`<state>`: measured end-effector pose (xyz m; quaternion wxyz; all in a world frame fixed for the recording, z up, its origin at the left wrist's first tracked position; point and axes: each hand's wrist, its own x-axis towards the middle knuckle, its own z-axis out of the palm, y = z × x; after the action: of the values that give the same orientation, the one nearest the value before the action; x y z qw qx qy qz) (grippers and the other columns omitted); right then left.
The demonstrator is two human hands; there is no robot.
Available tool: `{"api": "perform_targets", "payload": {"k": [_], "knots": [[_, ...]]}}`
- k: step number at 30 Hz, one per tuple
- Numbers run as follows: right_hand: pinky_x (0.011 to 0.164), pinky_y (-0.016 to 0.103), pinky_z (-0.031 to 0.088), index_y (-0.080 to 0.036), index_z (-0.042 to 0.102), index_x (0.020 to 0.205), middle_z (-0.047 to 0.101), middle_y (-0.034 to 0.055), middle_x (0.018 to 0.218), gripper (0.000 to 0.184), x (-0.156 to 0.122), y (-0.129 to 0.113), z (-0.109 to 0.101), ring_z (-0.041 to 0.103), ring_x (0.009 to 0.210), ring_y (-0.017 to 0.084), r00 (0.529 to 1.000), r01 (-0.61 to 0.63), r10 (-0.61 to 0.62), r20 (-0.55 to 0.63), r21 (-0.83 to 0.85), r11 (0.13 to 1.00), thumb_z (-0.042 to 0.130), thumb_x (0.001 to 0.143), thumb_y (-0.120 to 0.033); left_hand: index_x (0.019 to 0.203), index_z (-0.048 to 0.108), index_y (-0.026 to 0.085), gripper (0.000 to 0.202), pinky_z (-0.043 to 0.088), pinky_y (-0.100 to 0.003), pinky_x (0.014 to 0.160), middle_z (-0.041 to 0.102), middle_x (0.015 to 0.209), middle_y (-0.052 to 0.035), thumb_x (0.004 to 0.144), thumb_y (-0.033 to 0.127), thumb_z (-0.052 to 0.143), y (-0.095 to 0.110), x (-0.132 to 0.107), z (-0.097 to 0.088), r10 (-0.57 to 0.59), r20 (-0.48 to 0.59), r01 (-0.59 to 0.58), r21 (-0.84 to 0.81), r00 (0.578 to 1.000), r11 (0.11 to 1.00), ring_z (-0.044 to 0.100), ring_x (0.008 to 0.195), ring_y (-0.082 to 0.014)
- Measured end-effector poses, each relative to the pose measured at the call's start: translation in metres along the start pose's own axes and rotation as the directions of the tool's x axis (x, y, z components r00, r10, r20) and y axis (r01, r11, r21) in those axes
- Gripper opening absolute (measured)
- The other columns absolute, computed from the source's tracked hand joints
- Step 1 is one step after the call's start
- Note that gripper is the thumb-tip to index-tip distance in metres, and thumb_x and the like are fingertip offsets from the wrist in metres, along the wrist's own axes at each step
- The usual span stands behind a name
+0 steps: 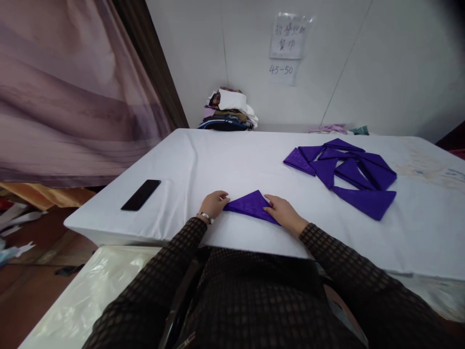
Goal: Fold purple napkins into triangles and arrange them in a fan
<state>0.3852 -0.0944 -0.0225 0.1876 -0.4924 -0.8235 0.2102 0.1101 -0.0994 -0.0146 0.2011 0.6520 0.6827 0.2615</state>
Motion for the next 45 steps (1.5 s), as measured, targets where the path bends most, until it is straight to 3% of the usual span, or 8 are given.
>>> {"api": "perform_targets", "payload": {"k": [3, 8, 18, 30, 45], "knots": [[0.076, 0.032, 0.043, -0.016, 0.055, 0.125, 0.066, 0.0098, 0.097, 0.041, -0.001, 0.0, 0.0, 0.058, 0.085, 0.022, 1.0, 0.004, -0.004, -0.001, -0.012, 1.0, 0.057, 0.085, -0.025, 0.091, 0.067, 0.02, 0.023, 0.048, -0.027, 0.068, 0.068, 0.081, -0.001, 0.079, 0.037, 0.057, -0.008, -0.013, -0.007, 0.052, -0.064, -0.057, -0.068, 0.997, 0.996, 0.059, 0.069, -0.013], [0.074, 0.033, 0.044, -0.016, 0.057, 0.123, 0.066, 0.0081, 0.093, 0.04, 0.0, 0.005, 0.002, 0.058, 0.08, 0.02, 1.0, 0.014, -0.014, -0.02, 0.015, 1.0, 0.058, 0.084, -0.024, 0.097, 0.066, 0.022, 0.023, 0.049, -0.027, 0.071, 0.065, 0.09, -0.0015, 0.076, 0.031, 0.061, -0.015, -0.031, -0.008, 0.255, 0.041, -0.248, -0.131, 0.966, 0.96, 0.059, 0.081, -0.014], [0.07, 0.031, 0.046, -0.018, 0.063, 0.115, 0.067, 0.0054, 0.088, 0.035, 0.001, 0.012, 0.001, 0.06, 0.074, 0.019, 0.999, -0.035, 0.035, 0.002, 0.111, 0.993, 0.06, 0.081, -0.022, 0.085, 0.066, 0.02, 0.015, 0.047, -0.028, 0.072, 0.062, 0.078, -0.0001, 0.075, 0.018, 0.056, -0.014, -0.028, 0.004, 0.134, -0.012, -0.133, 0.04, 0.991, 0.99, 0.058, 0.075, -0.0146], [0.067, 0.032, 0.046, -0.02, 0.063, 0.114, 0.066, 0.0026, 0.08, 0.035, 0.001, 0.016, 0.004, 0.059, 0.069, 0.018, 1.0, -0.014, 0.016, -0.014, 0.143, 0.99, 0.061, 0.079, -0.022, 0.089, 0.063, 0.021, 0.015, 0.045, -0.029, 0.074, 0.062, 0.082, -0.0019, 0.081, 0.022, 0.051, -0.019, -0.024, -0.002, 0.232, 0.116, -0.254, 0.243, 0.966, 0.936, 0.057, 0.08, -0.0163], [0.07, 0.033, 0.046, -0.019, 0.064, 0.113, 0.066, 0.0048, 0.083, 0.034, 0.002, 0.015, 0.002, 0.059, 0.073, 0.02, 1.0, 0.008, -0.008, 0.004, 0.136, 0.991, 0.06, 0.08, -0.02, 0.09, 0.063, 0.02, 0.02, 0.047, -0.028, 0.079, 0.063, 0.085, -0.0019, 0.08, 0.012, 0.048, -0.027, -0.023, -0.008, 0.337, 0.149, -0.363, 0.207, 0.93, 0.909, 0.059, 0.083, -0.0144]]}}
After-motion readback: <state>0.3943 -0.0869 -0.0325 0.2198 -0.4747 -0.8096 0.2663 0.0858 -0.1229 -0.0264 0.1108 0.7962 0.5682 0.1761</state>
